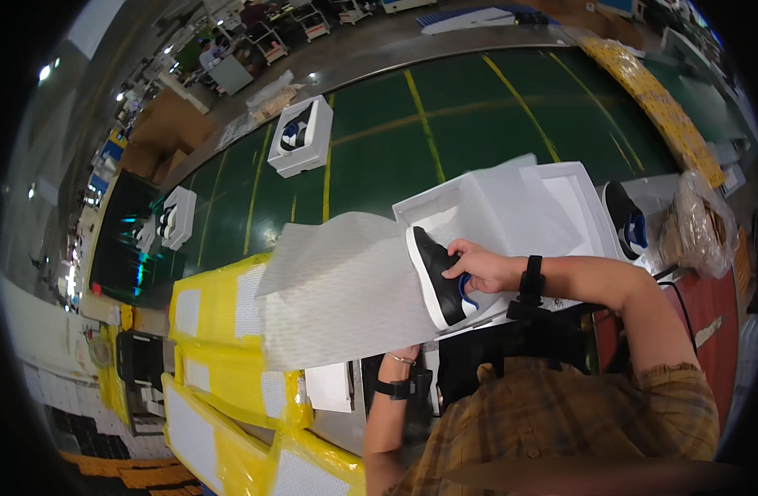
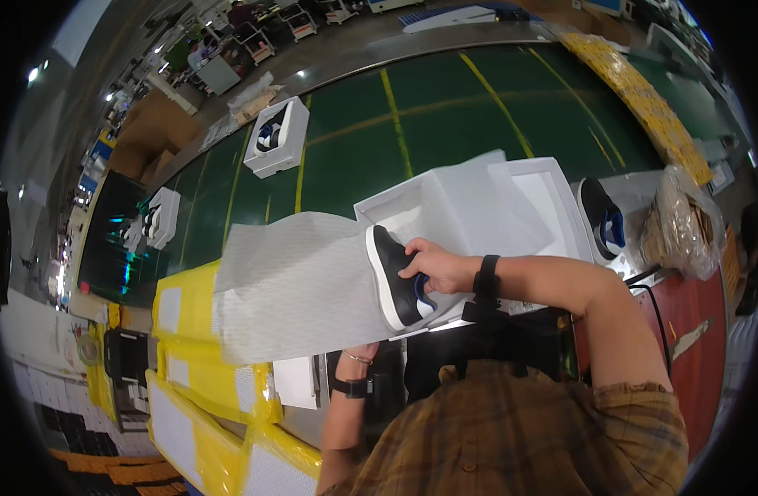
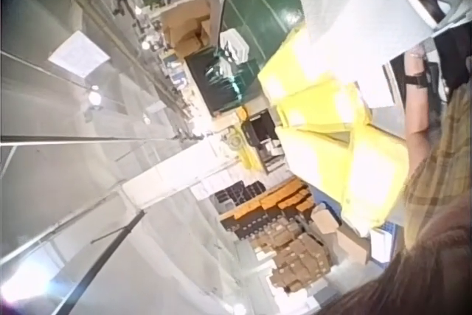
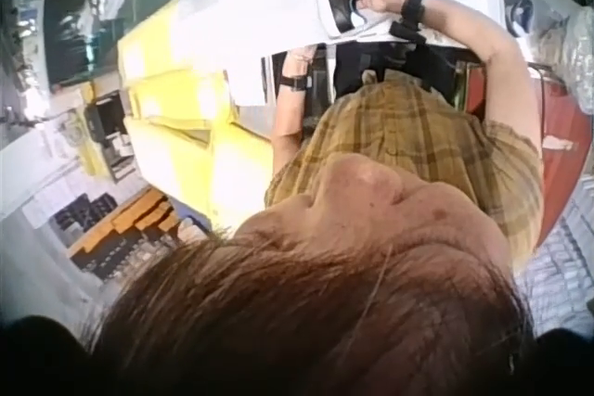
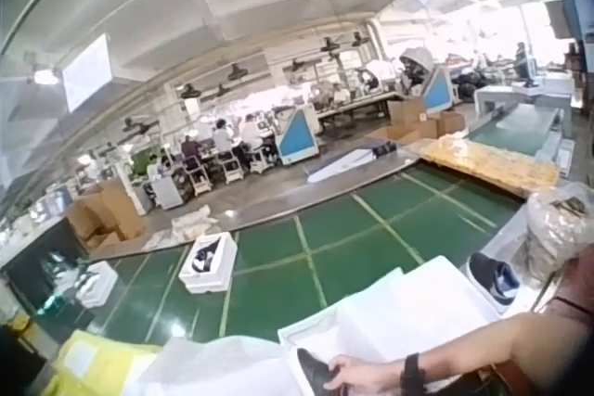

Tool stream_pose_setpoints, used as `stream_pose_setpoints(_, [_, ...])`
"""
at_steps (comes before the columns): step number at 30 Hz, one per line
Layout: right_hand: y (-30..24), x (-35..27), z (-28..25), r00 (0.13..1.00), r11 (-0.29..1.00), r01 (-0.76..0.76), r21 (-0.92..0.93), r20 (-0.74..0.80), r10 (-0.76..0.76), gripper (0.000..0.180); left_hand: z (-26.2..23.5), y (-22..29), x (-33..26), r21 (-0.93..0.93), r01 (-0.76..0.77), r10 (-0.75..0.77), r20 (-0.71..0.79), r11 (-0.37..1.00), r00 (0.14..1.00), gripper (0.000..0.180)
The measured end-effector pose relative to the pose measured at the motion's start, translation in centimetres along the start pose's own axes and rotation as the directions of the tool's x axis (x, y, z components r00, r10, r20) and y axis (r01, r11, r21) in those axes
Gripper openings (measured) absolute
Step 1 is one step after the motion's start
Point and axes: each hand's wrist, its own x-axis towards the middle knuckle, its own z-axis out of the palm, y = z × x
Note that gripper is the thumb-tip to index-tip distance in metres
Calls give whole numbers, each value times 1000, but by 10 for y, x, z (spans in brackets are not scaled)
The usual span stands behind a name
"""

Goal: The recorder is seen packing shoes into boxes on a conveyor belt in a shoe manufacturing facility.

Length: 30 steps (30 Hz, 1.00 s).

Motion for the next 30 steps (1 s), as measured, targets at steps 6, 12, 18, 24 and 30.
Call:
stream_pose_setpoints(6, [30,-4,-7,959,831,125,-542,-150,-242,47,18,18,-1,392,-227,120,278,892,953,38])
stream_pose_setpoints(12, [18,-74,-19,811,63,504,-861,447,-378,50,-1,22,-27,652,-464,178,457,599,872,37])
stream_pose_setpoints(18, [30,-129,-30,676,-480,467,-742,650,-347,36,6,54,7,773,-595,145,577,220,804,36])
stream_pose_setpoints(24, [35,-136,-35,537,-400,546,-736,674,-508,32,72,25,53,658,-742,40,744,130,667,53])
stream_pose_setpoints(30, [40,-172,-79,763,218,451,-865,247,-597,22,82,20,78,762,-533,-466,647,367,603,66])
